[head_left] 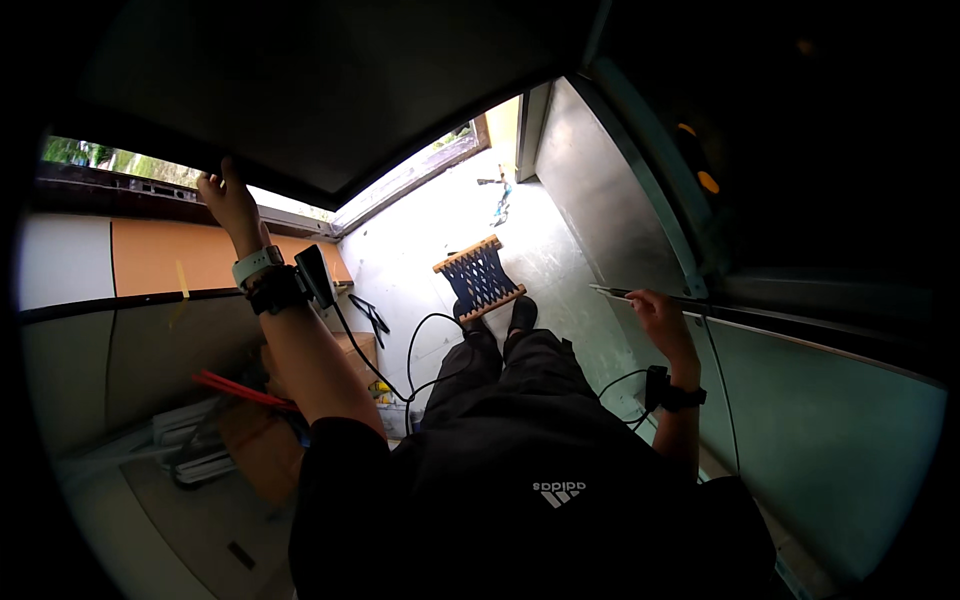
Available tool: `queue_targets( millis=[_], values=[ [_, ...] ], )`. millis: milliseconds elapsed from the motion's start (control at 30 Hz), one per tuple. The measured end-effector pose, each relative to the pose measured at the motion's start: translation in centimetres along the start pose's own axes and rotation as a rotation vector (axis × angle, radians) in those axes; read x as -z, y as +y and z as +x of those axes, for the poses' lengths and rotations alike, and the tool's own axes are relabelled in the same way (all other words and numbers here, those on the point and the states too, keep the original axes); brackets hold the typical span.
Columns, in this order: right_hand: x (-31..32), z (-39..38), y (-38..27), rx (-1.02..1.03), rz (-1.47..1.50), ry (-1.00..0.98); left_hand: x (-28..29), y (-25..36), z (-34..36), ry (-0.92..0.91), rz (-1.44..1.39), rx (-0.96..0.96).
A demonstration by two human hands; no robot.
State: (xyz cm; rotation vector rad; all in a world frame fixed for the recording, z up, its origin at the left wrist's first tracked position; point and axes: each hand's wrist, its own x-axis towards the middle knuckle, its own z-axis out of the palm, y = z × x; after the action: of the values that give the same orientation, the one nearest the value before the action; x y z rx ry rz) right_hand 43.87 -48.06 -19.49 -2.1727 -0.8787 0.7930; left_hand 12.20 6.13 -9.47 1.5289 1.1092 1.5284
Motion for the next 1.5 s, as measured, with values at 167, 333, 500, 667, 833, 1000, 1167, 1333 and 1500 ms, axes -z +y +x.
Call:
queue_targets(
  millis=[167, 333, 500, 667, 833, 1000, 1167, 1333, 1500],
  values=[
    [1.4, 0.3, -0.7, 0.022, -0.02, 0.055, 0.2, -0.3, 0.0, -0.003, 0.004, -0.007],
    [1.9, 1.5, -1.7, 0.079, -0.058, 0.041, 0.1, 0.8, -1.1, -0.016, 0.028, -0.027],
    [2.9, 0.8, -3.8, 0.088, -0.056, 0.071, 0.2, 0.9, -1.0, 0.004, 0.109, 0.017],
    [5.5, -2.6, -2.7, 0.049, -0.064, 0.298, 0.8, -0.6, -0.2, 0.056, 0.177, 0.017],
    [7.1, -3.7, -2.7, 0.085, 0.009, 0.552, 0.4, -0.6, 0.2, 0.036, 0.142, -0.009],
    [7.5, -4.0, -3.7, 0.102, 0.027, 0.631, 0.1, -0.6, 0.3, 0.008, 0.077, -0.014],
    [7.5, -3.9, -2.6, 0.116, 0.019, 0.615, 0.2, -0.7, 0.4, 0.023, 0.08, -0.01],
    [8.2, -3.1, -3.1, 0.098, 0.01, 0.592, -0.5, 0.5, -0.1, 0.036, 0.155, -0.019],
    [8.5, -1.0, -4.1, 0.127, 0.084, 0.619, 0.3, 1.0, -0.6, 0.044, 0.127, 0.037]
  ],
)
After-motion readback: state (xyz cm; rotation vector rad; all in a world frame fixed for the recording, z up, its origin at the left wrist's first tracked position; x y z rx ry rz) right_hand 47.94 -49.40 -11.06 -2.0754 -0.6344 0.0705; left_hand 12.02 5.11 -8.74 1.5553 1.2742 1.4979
